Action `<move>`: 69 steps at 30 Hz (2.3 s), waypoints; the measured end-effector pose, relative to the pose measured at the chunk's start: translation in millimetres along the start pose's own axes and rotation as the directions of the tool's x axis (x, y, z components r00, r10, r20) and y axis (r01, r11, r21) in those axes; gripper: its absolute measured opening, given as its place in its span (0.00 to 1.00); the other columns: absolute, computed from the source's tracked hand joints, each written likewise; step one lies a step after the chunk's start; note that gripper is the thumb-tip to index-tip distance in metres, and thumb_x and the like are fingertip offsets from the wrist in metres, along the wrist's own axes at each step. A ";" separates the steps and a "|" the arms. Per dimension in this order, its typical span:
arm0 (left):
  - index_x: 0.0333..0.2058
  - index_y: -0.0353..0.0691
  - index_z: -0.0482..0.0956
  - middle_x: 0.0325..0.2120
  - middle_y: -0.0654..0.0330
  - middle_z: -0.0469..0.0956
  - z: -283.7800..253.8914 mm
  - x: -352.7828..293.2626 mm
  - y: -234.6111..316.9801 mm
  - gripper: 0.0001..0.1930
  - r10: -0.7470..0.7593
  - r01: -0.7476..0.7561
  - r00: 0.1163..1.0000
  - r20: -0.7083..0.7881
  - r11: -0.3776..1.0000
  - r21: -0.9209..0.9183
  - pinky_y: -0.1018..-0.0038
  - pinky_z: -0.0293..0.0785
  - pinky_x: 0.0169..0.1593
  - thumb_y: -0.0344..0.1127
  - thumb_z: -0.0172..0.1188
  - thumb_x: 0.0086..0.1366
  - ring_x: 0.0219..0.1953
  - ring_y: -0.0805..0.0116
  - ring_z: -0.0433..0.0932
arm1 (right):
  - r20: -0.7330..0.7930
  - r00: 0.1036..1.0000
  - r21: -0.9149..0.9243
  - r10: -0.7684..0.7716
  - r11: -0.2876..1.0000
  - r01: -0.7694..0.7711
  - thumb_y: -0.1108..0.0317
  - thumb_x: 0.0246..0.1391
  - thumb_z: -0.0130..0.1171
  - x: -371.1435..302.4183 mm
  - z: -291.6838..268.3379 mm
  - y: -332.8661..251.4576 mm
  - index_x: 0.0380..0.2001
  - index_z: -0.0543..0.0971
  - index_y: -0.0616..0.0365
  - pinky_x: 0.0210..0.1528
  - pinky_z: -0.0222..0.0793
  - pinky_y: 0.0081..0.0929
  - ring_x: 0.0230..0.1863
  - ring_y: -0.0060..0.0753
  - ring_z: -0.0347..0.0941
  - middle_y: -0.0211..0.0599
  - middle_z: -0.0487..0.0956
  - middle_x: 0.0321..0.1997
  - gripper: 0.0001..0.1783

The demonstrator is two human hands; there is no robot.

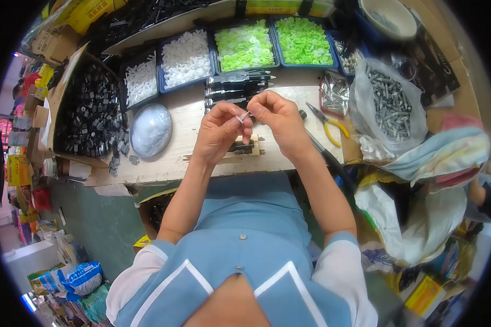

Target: Assembling small plastic toy components using hand tools like a hammer and pliers at a factory workbench.

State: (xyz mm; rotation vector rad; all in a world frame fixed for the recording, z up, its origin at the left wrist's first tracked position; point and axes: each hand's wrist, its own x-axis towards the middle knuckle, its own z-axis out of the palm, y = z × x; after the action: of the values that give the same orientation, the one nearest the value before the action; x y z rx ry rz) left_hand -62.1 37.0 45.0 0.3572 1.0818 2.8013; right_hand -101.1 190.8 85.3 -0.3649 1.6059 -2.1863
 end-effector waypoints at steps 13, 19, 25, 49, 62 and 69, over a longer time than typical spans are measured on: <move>0.35 0.36 0.74 0.29 0.57 0.76 -9.5 -8.9 -3.1 0.05 0.202 -0.183 0.971 -0.125 0.973 0.143 0.75 0.74 0.31 0.26 0.56 0.58 0.32 0.71 0.76 | 0.087 0.996 -0.053 0.018 0.999 -0.013 0.71 0.54 0.53 3.6 15.3 3.6 0.28 0.73 0.62 0.35 0.63 0.16 0.31 0.16 0.67 0.26 0.72 0.28 0.05; 0.34 0.34 0.76 0.29 0.58 0.76 -9.0 -20.0 -0.4 0.05 0.184 -0.165 0.970 -0.156 0.978 0.127 0.76 0.76 0.29 0.23 0.55 0.58 0.29 0.71 0.77 | 0.021 0.973 -0.391 -0.231 0.894 0.221 0.74 0.53 0.51 -1.1 27.0 15.7 0.25 0.74 0.64 0.33 0.62 0.18 0.30 0.20 0.67 0.30 0.70 0.28 0.06; 0.34 0.34 0.76 0.30 0.57 0.76 -13.1 -29.3 -1.5 0.05 0.213 -0.183 0.950 -0.230 0.972 0.145 0.76 0.76 0.29 0.23 0.56 0.57 0.30 0.70 0.77 | 0.042 0.905 -0.602 -0.424 0.712 0.361 0.73 0.48 0.55 -6.8 33.3 17.0 0.25 0.75 0.62 0.33 0.61 0.24 0.29 0.30 0.69 0.34 0.72 0.27 0.03; 0.23 0.42 0.76 0.33 0.66 0.74 -40.9 -77.5 -5.6 0.05 0.440 -0.025 0.898 0.022 0.000 1.000 0.69 0.54 0.46 0.29 0.62 0.44 0.43 0.66 0.67 | 0.646 0.745 -0.754 -0.164 0.013 0.657 0.71 0.39 0.58 2.2 25.7 62.3 0.21 0.73 0.53 0.35 0.54 0.31 0.31 0.31 0.66 0.29 0.69 0.23 0.03; 0.23 0.41 0.75 0.32 0.66 0.73 -43.5 -75.8 -7.5 0.05 0.429 -0.032 0.903 0.022 0.016 0.999 0.68 0.53 0.46 0.28 0.60 0.43 0.43 0.65 0.66 | 0.660 0.729 -0.747 0.182 0.048 0.664 0.74 0.35 0.57 19.7 38.9 48.6 0.22 0.76 0.54 0.40 0.55 0.35 0.34 0.35 0.69 0.33 0.72 0.24 0.05; 0.25 0.42 0.75 0.34 0.66 0.72 -38.7 -75.2 -5.5 0.07 0.395 0.017 0.919 -0.014 -0.006 1.000 0.69 0.53 0.47 0.29 0.61 0.44 0.44 0.65 0.65 | 0.631 0.770 -0.775 0.089 0.062 0.628 0.73 0.37 0.58 11.9 22.6 43.5 0.24 0.76 0.55 0.39 0.58 0.37 0.34 0.36 0.69 0.33 0.73 0.25 0.05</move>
State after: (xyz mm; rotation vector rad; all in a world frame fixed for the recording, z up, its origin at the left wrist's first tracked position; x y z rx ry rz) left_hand 0.5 1.5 0.3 0.1252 3.2453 1.5239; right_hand -94.7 154.9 50.4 -1.6698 2.4941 -0.4749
